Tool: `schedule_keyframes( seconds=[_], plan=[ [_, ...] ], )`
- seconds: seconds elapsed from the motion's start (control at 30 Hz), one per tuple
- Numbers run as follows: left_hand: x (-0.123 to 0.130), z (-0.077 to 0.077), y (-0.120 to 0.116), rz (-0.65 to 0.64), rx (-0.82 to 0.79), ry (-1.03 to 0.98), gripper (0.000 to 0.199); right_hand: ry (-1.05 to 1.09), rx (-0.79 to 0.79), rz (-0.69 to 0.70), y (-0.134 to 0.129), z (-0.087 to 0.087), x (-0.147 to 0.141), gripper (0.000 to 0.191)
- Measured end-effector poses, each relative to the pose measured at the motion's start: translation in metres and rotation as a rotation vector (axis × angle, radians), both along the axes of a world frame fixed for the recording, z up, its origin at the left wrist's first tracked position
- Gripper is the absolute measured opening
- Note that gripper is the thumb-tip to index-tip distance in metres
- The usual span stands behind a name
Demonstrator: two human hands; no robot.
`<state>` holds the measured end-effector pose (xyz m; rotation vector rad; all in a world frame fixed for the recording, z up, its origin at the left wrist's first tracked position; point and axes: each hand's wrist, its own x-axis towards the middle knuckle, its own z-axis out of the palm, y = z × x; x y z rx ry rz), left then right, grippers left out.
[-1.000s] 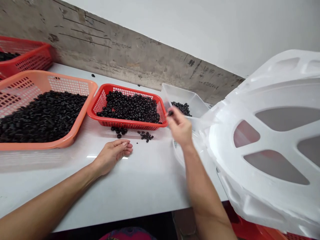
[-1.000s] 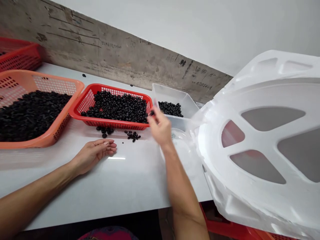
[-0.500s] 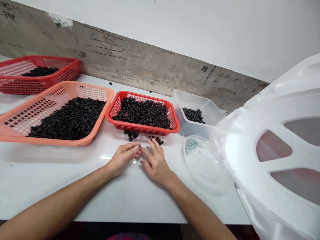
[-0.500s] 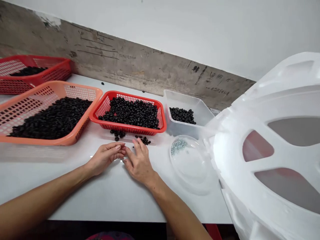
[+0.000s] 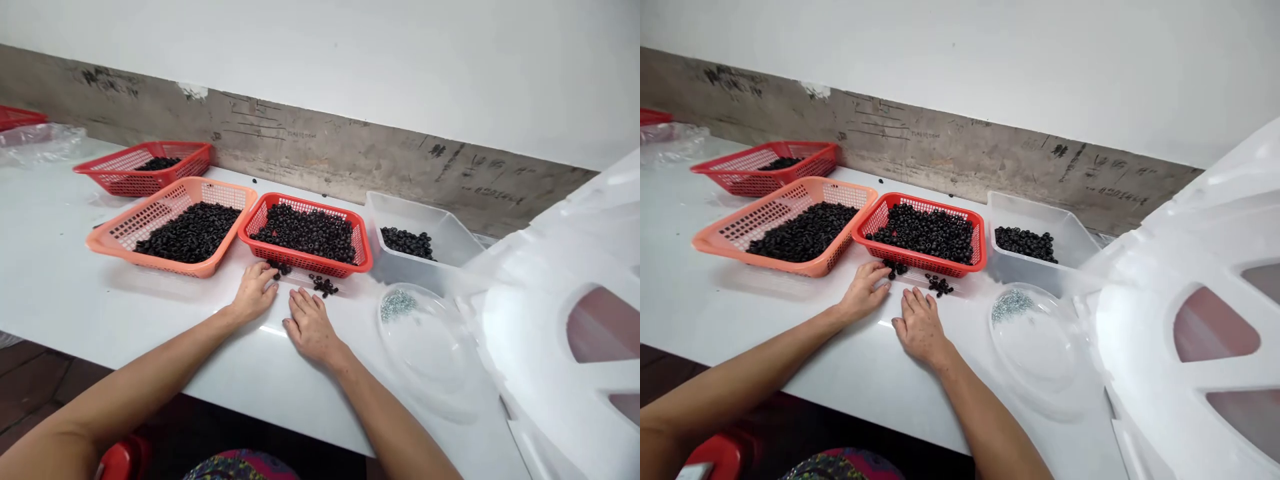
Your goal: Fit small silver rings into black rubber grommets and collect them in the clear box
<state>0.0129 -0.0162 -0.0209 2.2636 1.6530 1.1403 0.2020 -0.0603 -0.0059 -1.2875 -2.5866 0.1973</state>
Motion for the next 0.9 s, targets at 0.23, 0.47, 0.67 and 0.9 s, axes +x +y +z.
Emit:
schedule_keyframes(
  seconds=[0.23, 0.47, 0.67, 0.9],
  plan=[
    [0.014, 0.02, 0.008, -0.007, -0.01, 0.49, 0.038, 0.049, -0.02, 0.012, -0.001, 0.001, 0.002, 0.049],
    [0.023, 0.031, 0.019, -0.042, -0.008, 0.682, 0.042, 0.093, -0.035, 0.018, -0.003, 0.001, 0.004, 0.05],
    [0.021, 0.018, 0.02, 0.029, -0.03, 0.583, 0.042, 0.096, -0.022, 0.022, -0.001, -0.002, 0.004, 0.049],
    [0.006, 0.008, 0.022, -0.064, -0.013, 0.438, 0.039, 0.098, -0.012, 0.021, 0.0, -0.004, 0.004, 0.047]
  ],
)
